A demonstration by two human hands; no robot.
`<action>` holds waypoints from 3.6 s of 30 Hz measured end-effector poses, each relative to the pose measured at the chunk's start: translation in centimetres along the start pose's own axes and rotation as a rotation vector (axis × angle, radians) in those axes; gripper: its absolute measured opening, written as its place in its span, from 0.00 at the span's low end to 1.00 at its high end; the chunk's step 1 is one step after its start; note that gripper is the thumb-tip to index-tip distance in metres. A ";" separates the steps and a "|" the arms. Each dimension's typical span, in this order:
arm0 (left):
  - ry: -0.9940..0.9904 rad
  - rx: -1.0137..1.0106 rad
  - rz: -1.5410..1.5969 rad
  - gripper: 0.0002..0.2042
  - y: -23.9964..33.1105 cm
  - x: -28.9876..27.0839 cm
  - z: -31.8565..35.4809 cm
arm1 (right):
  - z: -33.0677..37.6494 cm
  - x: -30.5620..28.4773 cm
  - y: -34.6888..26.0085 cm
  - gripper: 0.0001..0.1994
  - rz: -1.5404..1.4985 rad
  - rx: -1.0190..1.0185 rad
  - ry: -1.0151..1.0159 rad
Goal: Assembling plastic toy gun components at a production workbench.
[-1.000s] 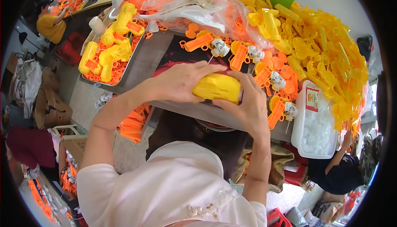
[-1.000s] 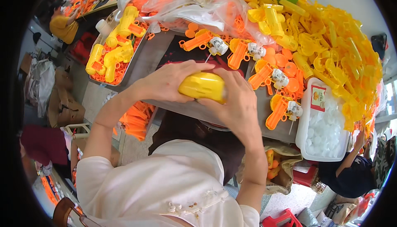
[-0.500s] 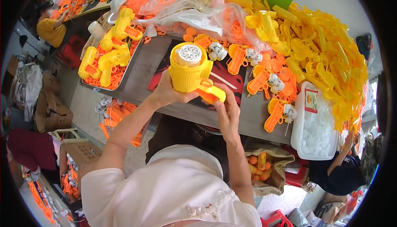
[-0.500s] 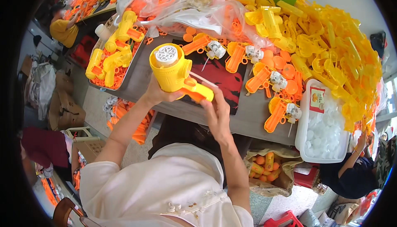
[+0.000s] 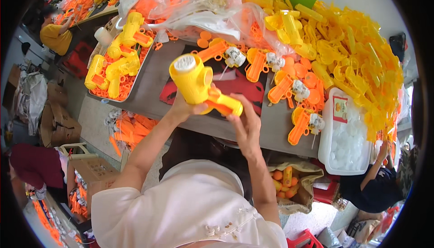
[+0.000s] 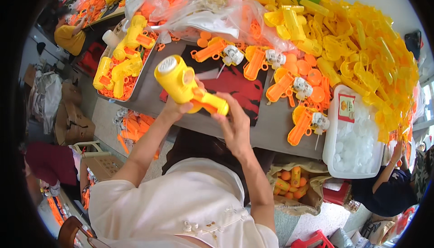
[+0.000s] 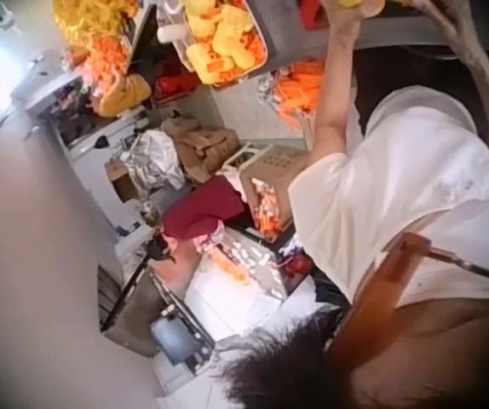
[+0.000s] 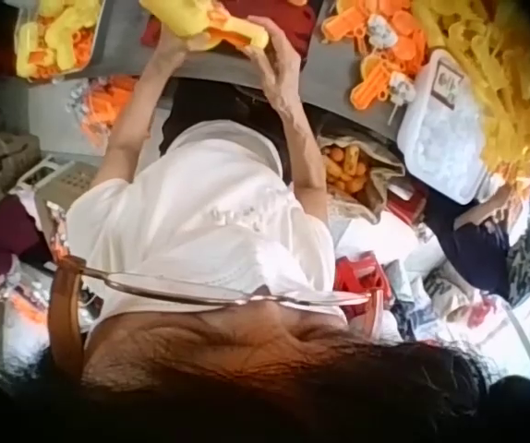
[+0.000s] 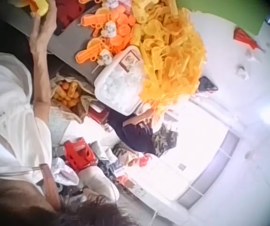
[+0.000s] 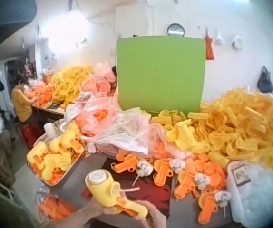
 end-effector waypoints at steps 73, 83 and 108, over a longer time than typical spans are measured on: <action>0.099 0.400 -1.427 0.34 4.7 2.3 1.5 | -9.6 -26.0 -10.9 0.10 0.975 -0.108 0.615; -0.569 0.770 -1.459 0.38 9.9 10.2 -4.4 | -7.5 -4.3 -0.7 0.22 -0.442 0.513 -0.339; -0.904 -0.010 -1.344 0.30 -2.2 7.3 -8.0 | -4.2 -5.6 8.0 0.48 0.485 0.003 -0.023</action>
Point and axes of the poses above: each hand's wrist, its own z-axis away from the middle knuckle, its own x-axis out of the palm, y = z × x, the point moved 8 cm from there along -z, towards the middle knuckle, and after that the axes turned 2 degrees about x, right-handed, at the moved point
